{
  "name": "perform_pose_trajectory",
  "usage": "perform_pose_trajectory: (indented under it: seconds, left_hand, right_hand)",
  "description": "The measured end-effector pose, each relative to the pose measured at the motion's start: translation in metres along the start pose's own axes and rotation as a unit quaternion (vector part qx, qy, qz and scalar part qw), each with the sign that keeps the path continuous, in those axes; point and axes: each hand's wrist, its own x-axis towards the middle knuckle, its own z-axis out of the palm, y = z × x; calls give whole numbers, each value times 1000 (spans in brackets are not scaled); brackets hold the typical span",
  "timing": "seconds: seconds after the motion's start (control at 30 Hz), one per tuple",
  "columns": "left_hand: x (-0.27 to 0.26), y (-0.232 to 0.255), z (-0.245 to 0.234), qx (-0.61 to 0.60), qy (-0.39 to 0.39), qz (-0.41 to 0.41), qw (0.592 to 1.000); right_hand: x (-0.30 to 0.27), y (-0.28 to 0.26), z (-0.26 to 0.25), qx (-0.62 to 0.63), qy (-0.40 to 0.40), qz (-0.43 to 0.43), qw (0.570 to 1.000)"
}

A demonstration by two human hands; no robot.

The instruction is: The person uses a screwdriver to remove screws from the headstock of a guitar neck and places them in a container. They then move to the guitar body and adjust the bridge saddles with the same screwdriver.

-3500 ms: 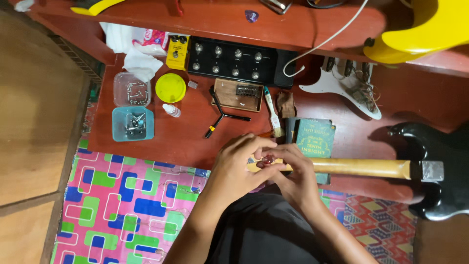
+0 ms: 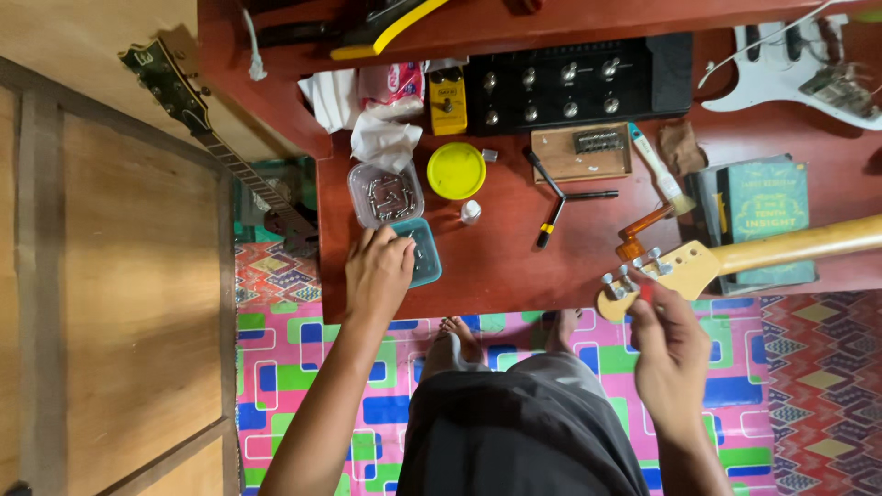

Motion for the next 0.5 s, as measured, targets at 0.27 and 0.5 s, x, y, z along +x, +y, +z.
perform_pose_trajectory:
  seconds: [0.27, 0.5]
  left_hand:
    - [-5, 121, -17, -228, 87, 18, 970]
    - [34, 241, 54, -371, -24, 10, 928]
  right_hand:
    - [40, 32, -73, -3, 50, 50, 998]
    - [82, 80, -91, -278, -100, 17, 955]
